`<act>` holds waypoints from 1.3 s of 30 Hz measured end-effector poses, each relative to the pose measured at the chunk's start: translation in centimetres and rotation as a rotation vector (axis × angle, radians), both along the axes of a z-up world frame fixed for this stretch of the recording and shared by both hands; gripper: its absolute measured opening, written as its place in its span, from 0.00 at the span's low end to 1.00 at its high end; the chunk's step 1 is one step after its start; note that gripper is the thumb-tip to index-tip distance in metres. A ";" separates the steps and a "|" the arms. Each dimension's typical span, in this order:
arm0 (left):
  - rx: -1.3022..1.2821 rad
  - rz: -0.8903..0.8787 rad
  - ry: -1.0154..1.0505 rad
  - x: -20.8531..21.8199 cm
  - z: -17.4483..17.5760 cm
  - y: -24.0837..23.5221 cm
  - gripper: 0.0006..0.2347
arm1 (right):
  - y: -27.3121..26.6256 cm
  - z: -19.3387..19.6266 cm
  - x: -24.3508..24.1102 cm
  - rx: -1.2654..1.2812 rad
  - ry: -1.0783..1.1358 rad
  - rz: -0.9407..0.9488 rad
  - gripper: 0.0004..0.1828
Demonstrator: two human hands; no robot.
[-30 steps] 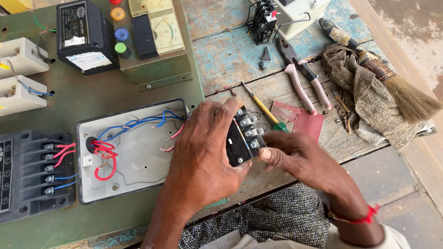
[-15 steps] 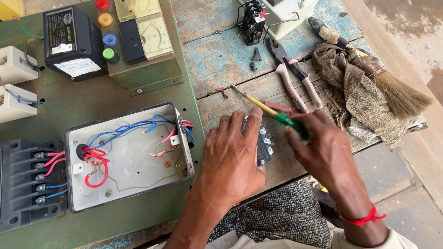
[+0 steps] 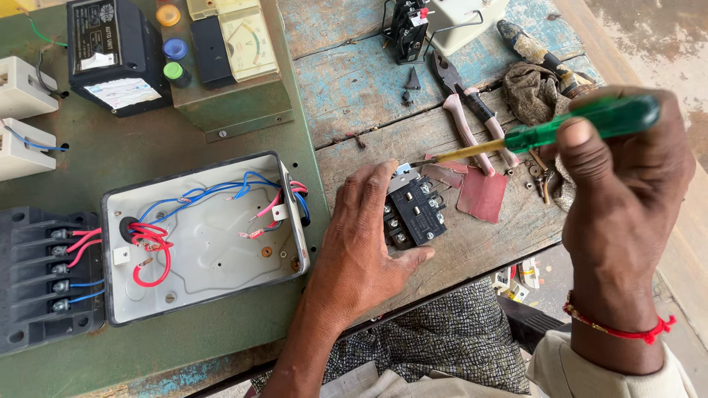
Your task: The person uses a screwdriver to loosen and tighten screws on an electrical contactor and its housing, then disconnects and reconnects wires by hand.
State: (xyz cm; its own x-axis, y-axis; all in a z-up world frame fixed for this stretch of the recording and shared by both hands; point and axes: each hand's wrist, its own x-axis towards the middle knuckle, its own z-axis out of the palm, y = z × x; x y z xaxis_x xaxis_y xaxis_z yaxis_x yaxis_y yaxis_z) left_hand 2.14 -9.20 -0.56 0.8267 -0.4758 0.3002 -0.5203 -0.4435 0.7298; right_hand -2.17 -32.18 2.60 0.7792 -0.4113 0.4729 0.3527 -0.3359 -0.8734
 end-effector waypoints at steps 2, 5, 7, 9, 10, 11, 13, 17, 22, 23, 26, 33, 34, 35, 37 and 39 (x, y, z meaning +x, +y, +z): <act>-0.035 0.001 0.011 -0.1 -0.6 0.1 0.45 | 0.3 0.3 0.0 0.114 -0.083 0.129 0.07; -0.065 0.019 -0.006 -0.2 -0.9 0.2 0.42 | 0.9 1.0 0.4 0.291 -0.171 0.321 0.06; -0.067 0.023 -0.059 -0.5 -1.0 0.3 0.41 | 1.6 1.2 0.8 0.366 -0.204 0.386 0.06; -0.051 0.045 -0.123 -0.8 -1.1 0.3 0.39 | 1.9 1.4 1.1 0.386 -0.211 0.391 0.06; -0.042 0.057 -0.155 -1.0 -1.1 0.3 0.39 | 2.0 1.5 1.2 0.400 -0.214 0.401 0.06; -0.042 0.075 -0.170 -1.1 -1.1 0.3 0.38 | 2.0 1.7 1.2 0.402 -0.216 0.400 0.06; -0.042 0.116 -0.206 -1.3 -1.2 0.1 0.37 | 1.9 2.2 1.4 0.409 -0.224 0.411 0.06; 0.026 0.217 -0.268 -1.6 -1.2 -0.4 0.38 | 1.6 2.9 1.3 0.412 -0.235 0.415 0.06; 0.033 0.243 -0.174 -2.0 -1.3 -0.8 0.41 | 1.6 3.4 1.2 0.419 -0.240 0.424 0.07; 0.079 0.246 -0.218 -2.1 -1.3 -0.6 0.42 | 1.7 3.4 1.1 0.421 -0.242 0.425 0.07; 0.160 0.212 -0.341 -1.9 -1.1 -0.3 0.42 | 1.8 3.6 1.1 0.426 -0.248 0.425 0.07; 0.161 0.069 -0.284 -1.5 -0.4 -0.1 0.30 | 2.5 4.1 1.4 0.435 -0.273 0.414 0.07; 0.179 0.080 -0.352 -1.6 -0.3 -0.1 0.30 | 2.6 4.1 1.4 0.434 -0.271 0.411 0.08; 0.161 0.054 -0.371 -1.8 -0.1 -0.2 0.28 | 2.7 4.1 1.3 0.433 -0.270 0.405 0.08; 0.126 0.006 -0.406 -2.1 0.2 -0.5 0.24 | 3.0 4.1 1.2 0.436 -0.264 0.397 0.08; 0.112 -0.029 -0.361 -2.2 0.5 -1.0 0.23 | 3.4 4.2 1.1 0.424 -0.267 0.382 0.08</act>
State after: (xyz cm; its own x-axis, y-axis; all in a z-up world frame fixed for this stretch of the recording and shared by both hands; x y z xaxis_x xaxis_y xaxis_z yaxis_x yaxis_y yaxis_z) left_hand -0.09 -10.24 -0.10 0.6626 -0.5439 0.5150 -0.7489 -0.4912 0.4448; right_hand -1.11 -28.77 6.76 0.7858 -0.3216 0.5283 0.6037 0.2133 -0.7681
